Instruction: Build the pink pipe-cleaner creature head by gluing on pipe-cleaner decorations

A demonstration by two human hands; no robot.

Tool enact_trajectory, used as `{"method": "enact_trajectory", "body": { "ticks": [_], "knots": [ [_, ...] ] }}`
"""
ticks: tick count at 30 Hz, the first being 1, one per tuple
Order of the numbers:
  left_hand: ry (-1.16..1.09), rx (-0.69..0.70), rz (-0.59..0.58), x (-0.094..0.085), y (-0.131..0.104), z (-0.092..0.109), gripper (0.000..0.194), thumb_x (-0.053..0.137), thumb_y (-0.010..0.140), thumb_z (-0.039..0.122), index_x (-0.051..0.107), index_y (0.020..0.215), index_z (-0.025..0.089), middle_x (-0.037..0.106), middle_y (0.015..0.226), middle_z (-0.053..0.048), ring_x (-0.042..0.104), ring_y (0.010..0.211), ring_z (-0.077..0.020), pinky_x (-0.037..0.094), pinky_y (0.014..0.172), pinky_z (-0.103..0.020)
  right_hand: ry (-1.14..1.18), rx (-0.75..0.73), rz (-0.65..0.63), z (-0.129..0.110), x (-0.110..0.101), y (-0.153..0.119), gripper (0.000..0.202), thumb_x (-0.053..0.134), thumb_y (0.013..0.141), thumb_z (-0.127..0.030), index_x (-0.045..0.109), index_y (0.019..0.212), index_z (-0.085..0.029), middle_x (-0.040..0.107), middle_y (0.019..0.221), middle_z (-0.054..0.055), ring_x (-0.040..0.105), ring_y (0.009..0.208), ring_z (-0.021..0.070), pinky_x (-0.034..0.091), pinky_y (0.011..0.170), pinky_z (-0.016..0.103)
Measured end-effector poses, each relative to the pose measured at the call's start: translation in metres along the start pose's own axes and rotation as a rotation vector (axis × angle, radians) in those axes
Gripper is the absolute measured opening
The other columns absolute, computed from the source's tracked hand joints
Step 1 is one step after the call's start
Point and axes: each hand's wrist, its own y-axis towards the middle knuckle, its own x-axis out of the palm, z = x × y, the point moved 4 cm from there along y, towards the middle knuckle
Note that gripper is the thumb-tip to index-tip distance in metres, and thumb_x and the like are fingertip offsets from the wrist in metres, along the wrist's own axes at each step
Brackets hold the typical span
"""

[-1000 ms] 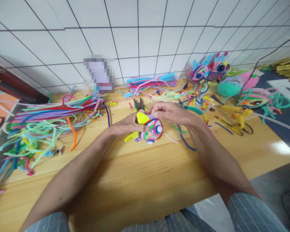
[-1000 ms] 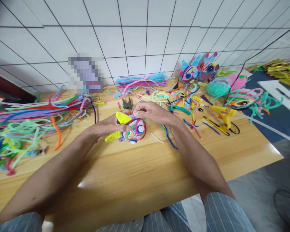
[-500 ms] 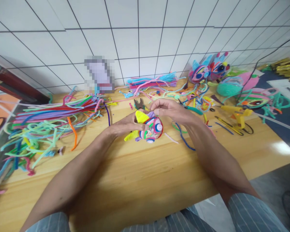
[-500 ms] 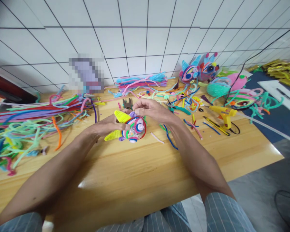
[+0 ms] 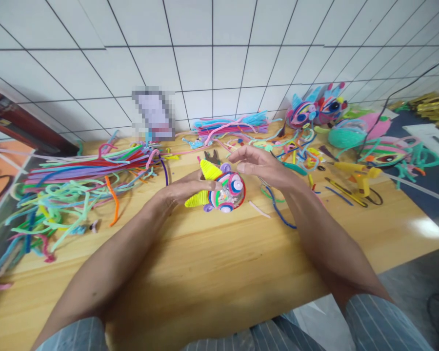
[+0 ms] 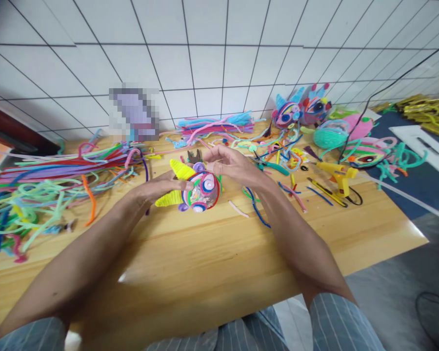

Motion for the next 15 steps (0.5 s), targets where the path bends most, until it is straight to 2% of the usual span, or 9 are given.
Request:
{"method": "enact_trajectory", "body": {
  "ticks": [3, 6, 10, 15],
  "knots": [
    [-0.034, -0.086, -0.012, -0.009, -0.001, -0.004, 0.058, 0.09, 0.069, 0.051, 0.082, 0.118, 0.022, 0.083, 0.098, -0.01, 0.075, 0.1, -0.0378, 0.062, 0.076, -0.043, 0.024, 0.007, -0.19, -0.002, 0.006, -0.005, 0.062, 0.093, 0.081, -0.048, 0.068, 0.134, -0.026, 0.068, 0.146, 0.008, 0.064, 0.136, 0.0282, 0.052, 0.116, 0.046],
    [-0.069, -0.133, 0.0, -0.018, -0.002, -0.01, 0.061, 0.091, 0.067, 0.052, 0.083, 0.119, 0.022, 0.084, 0.102, -0.011, 0.075, 0.096, -0.0369, 0.062, 0.075, -0.043, 0.021, 0.0, -0.311, 0.004, 0.015, -0.009, 0.077, 0.098, 0.076, -0.044, 0.063, 0.144, -0.029, 0.065, 0.152, 0.007, 0.057, 0.149, 0.03, 0.047, 0.124, 0.048],
    [-0.104, -0.144, -0.004, -0.021, -0.001, -0.013, 0.059, 0.094, 0.065, 0.05, 0.083, 0.116, 0.021, 0.084, 0.102, -0.01, 0.076, 0.093, -0.034, 0.062, 0.074, -0.04, 0.008, 0.017, -0.282, 0.014, 0.024, -0.014, 0.075, 0.096, 0.077, -0.045, 0.062, 0.142, -0.027, 0.068, 0.145, 0.007, 0.061, 0.142, 0.0293, 0.049, 0.122, 0.049],
    [-0.14, -0.176, -0.06, -0.016, -0.001, -0.012, 0.064, 0.098, 0.064, 0.048, 0.079, 0.115, 0.015, 0.084, 0.1, -0.01, 0.074, 0.075, -0.023, 0.06, 0.063, -0.031, 0.033, 0.047, -0.215, 0.017, 0.033, -0.02, 0.071, 0.096, 0.079, -0.045, 0.058, 0.136, -0.026, 0.067, 0.14, 0.007, 0.065, 0.135, 0.0266, 0.051, 0.119, 0.048]
  ]
}}
